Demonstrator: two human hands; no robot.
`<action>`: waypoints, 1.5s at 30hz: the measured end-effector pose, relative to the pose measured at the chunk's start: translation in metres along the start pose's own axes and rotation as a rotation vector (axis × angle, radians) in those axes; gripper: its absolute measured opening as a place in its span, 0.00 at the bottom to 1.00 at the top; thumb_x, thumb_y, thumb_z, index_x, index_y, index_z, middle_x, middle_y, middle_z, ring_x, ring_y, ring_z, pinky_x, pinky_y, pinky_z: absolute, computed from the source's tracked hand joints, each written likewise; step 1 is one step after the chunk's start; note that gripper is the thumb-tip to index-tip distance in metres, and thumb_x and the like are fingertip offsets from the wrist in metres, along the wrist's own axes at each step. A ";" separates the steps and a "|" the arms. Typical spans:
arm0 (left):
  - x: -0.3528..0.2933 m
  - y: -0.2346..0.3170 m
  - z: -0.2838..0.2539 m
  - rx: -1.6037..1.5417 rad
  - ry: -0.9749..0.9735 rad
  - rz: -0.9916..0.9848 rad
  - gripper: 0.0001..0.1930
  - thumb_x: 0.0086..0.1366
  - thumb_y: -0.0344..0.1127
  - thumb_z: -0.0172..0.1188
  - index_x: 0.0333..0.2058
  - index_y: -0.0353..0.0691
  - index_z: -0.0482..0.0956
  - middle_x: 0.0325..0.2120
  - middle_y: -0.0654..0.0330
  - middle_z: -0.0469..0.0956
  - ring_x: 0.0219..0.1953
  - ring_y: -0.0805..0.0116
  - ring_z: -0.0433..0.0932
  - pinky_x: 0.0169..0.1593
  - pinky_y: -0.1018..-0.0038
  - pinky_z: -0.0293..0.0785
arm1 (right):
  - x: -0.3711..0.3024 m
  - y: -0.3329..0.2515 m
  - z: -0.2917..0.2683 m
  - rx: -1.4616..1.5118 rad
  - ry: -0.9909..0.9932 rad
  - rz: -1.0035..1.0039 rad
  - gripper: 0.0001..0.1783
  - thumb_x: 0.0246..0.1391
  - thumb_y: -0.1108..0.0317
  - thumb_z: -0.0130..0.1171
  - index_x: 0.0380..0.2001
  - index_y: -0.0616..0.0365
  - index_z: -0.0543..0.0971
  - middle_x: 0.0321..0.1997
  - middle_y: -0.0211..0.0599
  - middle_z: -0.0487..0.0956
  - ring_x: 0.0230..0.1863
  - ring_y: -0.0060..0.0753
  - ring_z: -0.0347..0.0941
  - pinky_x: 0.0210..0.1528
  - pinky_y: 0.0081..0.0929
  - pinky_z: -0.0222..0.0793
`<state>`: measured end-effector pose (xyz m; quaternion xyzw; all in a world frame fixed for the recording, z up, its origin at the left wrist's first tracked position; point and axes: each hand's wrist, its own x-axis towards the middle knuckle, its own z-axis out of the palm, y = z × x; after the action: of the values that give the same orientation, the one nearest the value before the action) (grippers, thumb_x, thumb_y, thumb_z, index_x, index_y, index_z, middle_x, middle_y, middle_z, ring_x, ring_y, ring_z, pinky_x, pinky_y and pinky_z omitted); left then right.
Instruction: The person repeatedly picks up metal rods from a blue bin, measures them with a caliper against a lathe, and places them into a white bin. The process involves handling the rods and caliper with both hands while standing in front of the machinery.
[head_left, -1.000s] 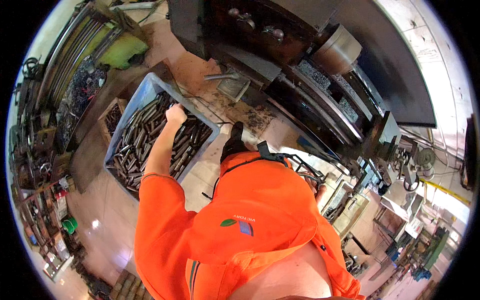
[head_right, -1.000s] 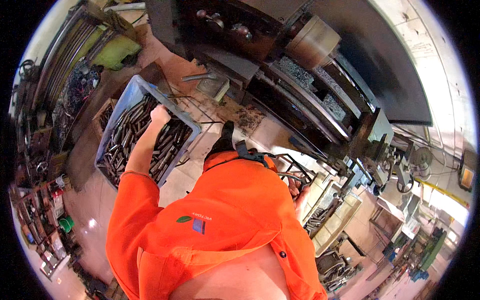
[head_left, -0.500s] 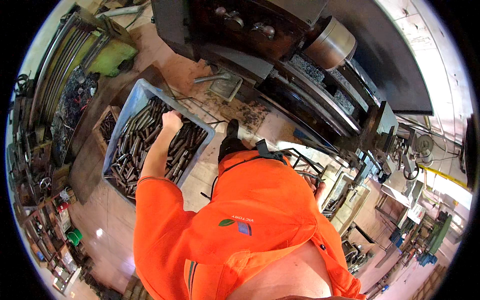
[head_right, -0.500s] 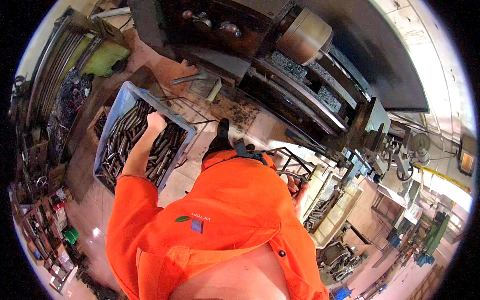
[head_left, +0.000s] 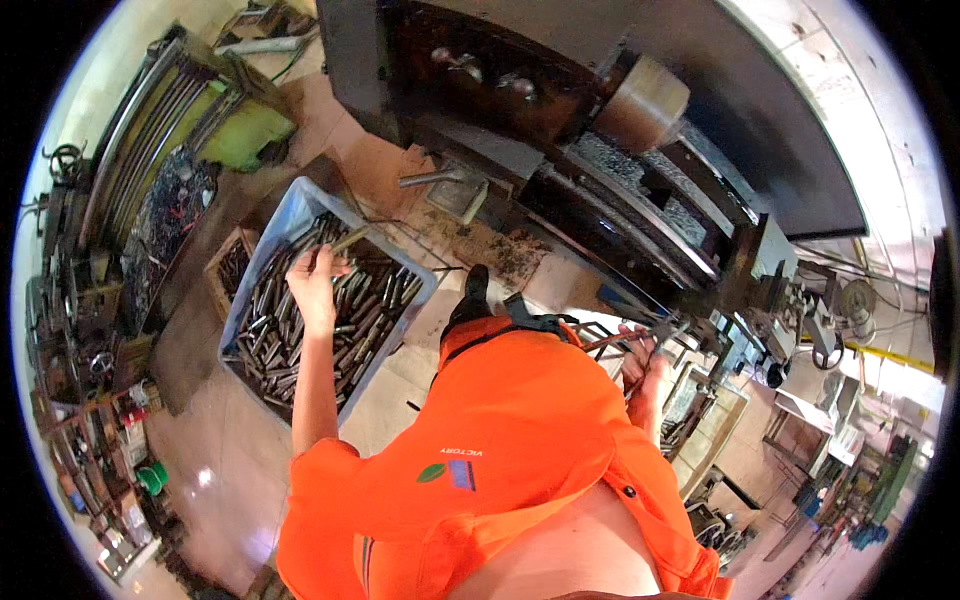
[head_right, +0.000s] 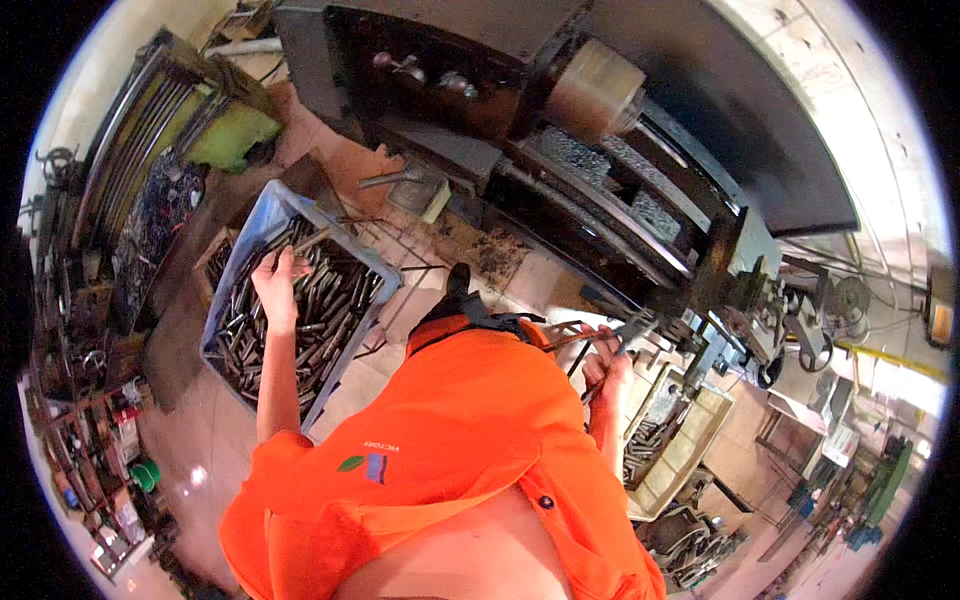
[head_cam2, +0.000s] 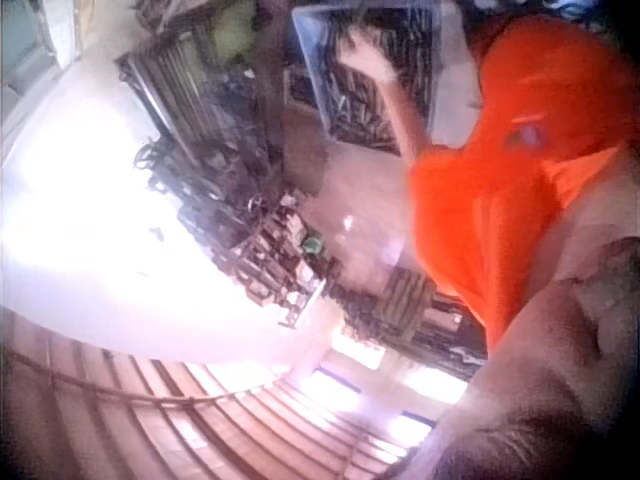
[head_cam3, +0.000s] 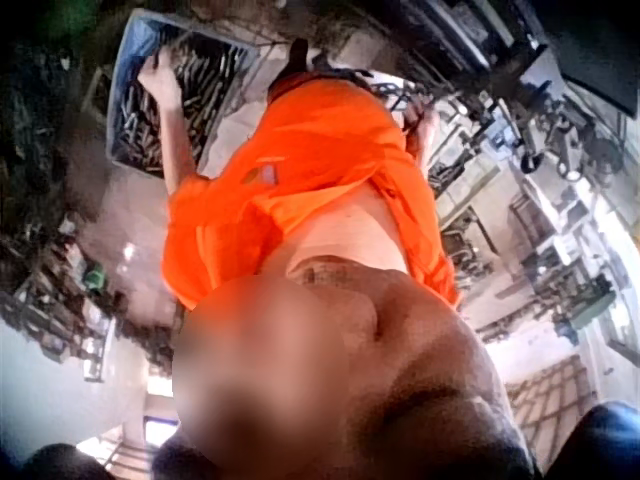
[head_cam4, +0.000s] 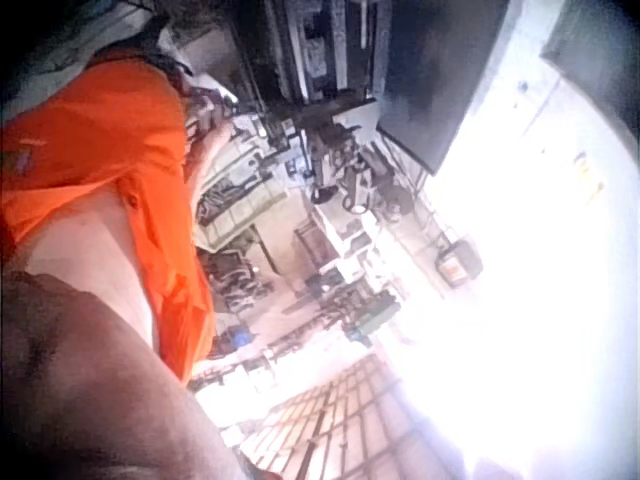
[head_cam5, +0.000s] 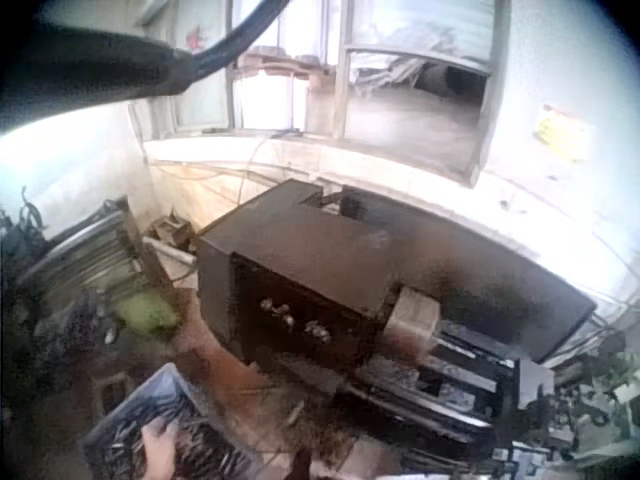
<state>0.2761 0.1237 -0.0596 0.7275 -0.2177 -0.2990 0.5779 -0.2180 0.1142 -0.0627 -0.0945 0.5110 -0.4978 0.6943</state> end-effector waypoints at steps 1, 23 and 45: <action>-0.010 0.021 0.020 -0.119 -0.056 -0.011 0.11 0.59 0.32 0.54 0.33 0.25 0.75 0.19 0.54 0.77 0.18 0.68 0.76 0.26 0.75 0.73 | 0.002 -0.007 0.006 -0.064 -0.171 -0.063 0.19 0.51 0.65 0.42 0.46 0.63 0.67 0.48 0.50 0.73 0.10 0.15 0.48 0.12 0.13 0.44; -0.139 0.107 0.229 0.077 -0.788 0.987 0.09 0.55 0.25 0.58 0.36 0.31 0.74 0.26 0.54 0.76 0.26 0.65 0.76 0.31 0.77 0.71 | -0.027 -0.064 0.101 -0.893 -0.338 -0.090 0.24 0.33 0.72 0.49 0.40 0.67 0.70 0.33 0.35 0.73 0.38 0.26 0.67 0.44 0.22 0.62; -0.128 0.103 0.249 0.047 -0.918 0.785 0.10 0.55 0.29 0.60 0.36 0.32 0.76 0.28 0.54 0.78 0.29 0.67 0.78 0.34 0.77 0.72 | -0.033 -0.062 0.116 -1.007 -0.023 -0.363 0.19 0.32 0.72 0.52 0.33 0.67 0.66 0.25 0.47 0.72 0.30 0.43 0.68 0.36 0.31 0.64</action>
<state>0.0149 0.0075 0.0263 0.4020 -0.7035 -0.3422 0.4758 -0.1606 0.0666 0.0509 -0.5084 0.6543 -0.3021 0.4713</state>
